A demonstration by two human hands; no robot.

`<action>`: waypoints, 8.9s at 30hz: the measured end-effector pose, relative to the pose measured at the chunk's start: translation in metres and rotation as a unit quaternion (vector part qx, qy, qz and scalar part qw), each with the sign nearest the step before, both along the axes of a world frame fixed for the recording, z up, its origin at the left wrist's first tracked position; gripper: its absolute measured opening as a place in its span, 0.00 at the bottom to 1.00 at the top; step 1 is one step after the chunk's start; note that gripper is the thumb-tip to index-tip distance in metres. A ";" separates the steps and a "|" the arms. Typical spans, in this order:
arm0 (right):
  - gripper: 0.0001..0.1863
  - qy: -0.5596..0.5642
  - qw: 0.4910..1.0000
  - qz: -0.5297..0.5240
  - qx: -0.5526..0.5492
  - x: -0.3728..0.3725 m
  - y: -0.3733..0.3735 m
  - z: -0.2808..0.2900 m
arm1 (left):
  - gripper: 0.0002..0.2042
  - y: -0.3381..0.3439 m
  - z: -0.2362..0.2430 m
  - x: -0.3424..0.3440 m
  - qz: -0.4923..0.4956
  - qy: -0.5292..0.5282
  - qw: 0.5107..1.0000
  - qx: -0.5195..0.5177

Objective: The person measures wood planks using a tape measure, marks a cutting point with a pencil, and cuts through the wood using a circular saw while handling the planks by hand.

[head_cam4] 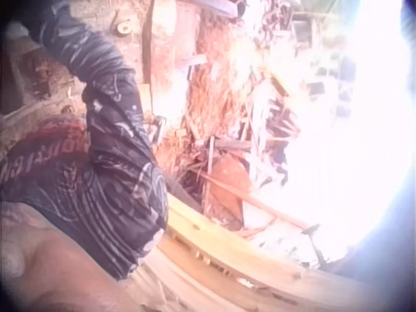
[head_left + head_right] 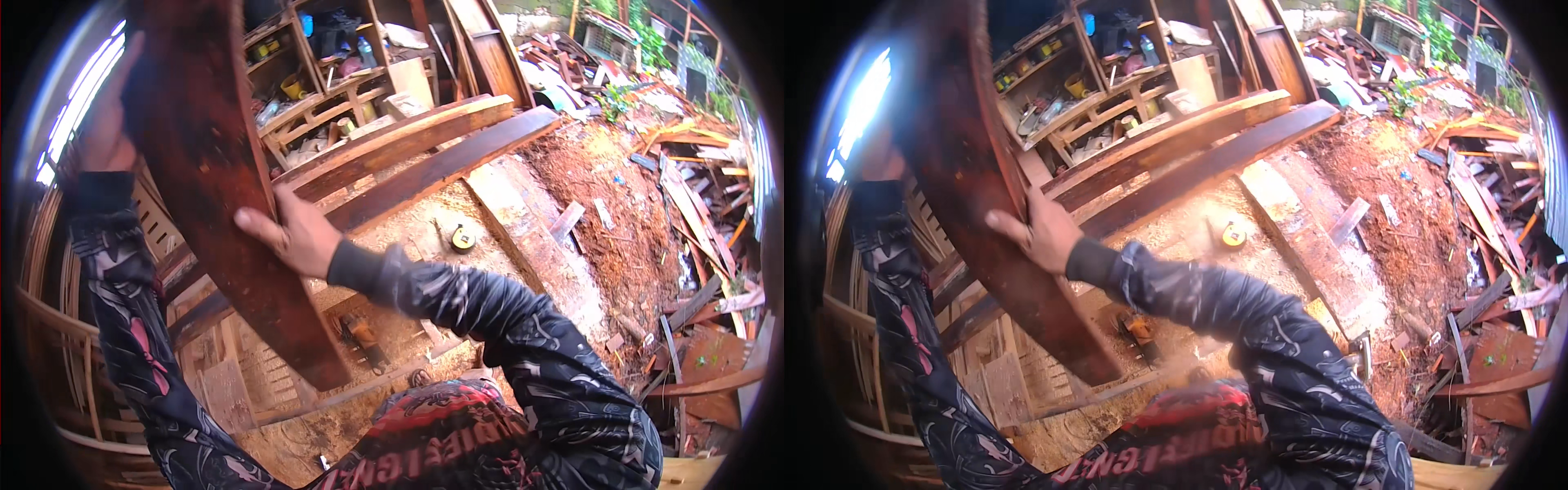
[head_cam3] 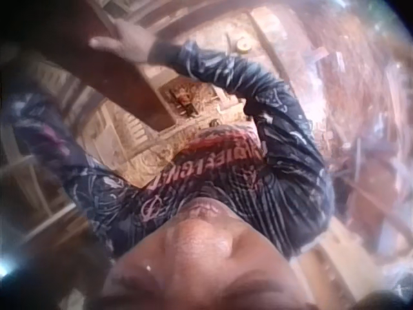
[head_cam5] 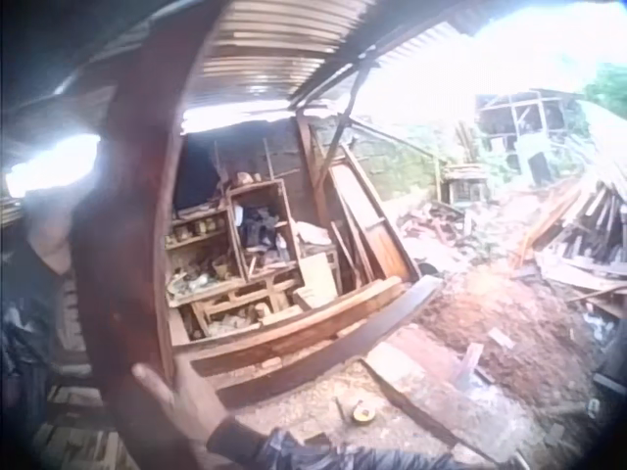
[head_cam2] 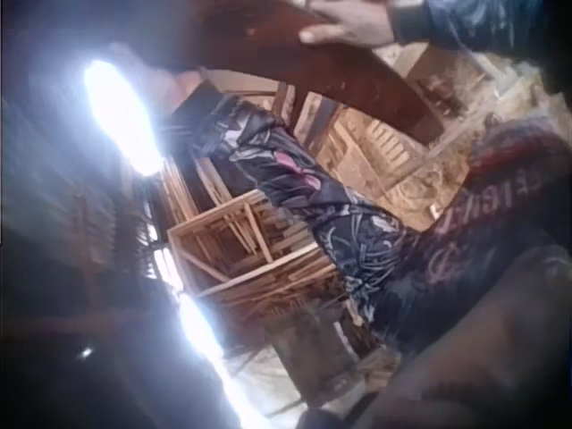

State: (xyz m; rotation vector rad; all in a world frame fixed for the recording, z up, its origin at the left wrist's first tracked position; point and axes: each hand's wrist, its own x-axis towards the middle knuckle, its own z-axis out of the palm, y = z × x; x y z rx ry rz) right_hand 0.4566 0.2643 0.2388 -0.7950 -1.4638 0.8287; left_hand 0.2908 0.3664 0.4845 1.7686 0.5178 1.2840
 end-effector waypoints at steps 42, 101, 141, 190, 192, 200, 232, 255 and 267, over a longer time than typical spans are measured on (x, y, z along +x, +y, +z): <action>0.40 -0.194 0.971 0.058 0.124 0.100 -0.028 0.056 | 0.24 -0.146 0.005 0.021 0.206 -0.120 0.971 -0.012; 0.37 -0.570 0.821 -0.019 -0.023 0.267 -0.138 -0.239 | 0.19 -0.362 -0.565 0.028 0.263 0.208 0.790 -0.514; 0.39 0.471 0.699 -0.150 -0.516 -0.054 -0.198 -0.318 | 0.34 -0.221 -0.483 -0.418 0.173 0.435 0.862 -0.194; 0.24 0.511 0.791 -0.292 -0.169 -0.010 -0.182 -0.276 | 0.27 -0.207 -0.258 -0.366 0.047 0.305 0.918 0.249; 0.24 0.519 0.786 -0.279 -0.186 -0.015 -0.179 -0.278 | 0.27 -0.206 -0.263 -0.367 0.049 0.308 0.918 0.246; 0.26 0.538 0.776 -0.257 -0.205 -0.035 -0.177 -0.255 | 0.27 -0.208 -0.267 -0.372 0.039 0.316 0.919 0.231; 0.08 0.472 0.727 -0.267 -0.422 -0.034 -0.170 -0.319 | 0.21 -0.168 -0.516 -0.429 -0.010 0.039 0.851 -0.523; 0.17 -0.431 0.653 -0.504 -0.365 0.276 -0.236 -0.257 | 0.08 -0.110 -0.557 -0.383 0.334 0.291 0.851 -0.283; 0.06 -0.305 0.802 -0.423 -0.293 0.406 -0.163 -0.275 | 0.10 -0.003 -0.516 0.170 0.163 0.465 0.859 -0.140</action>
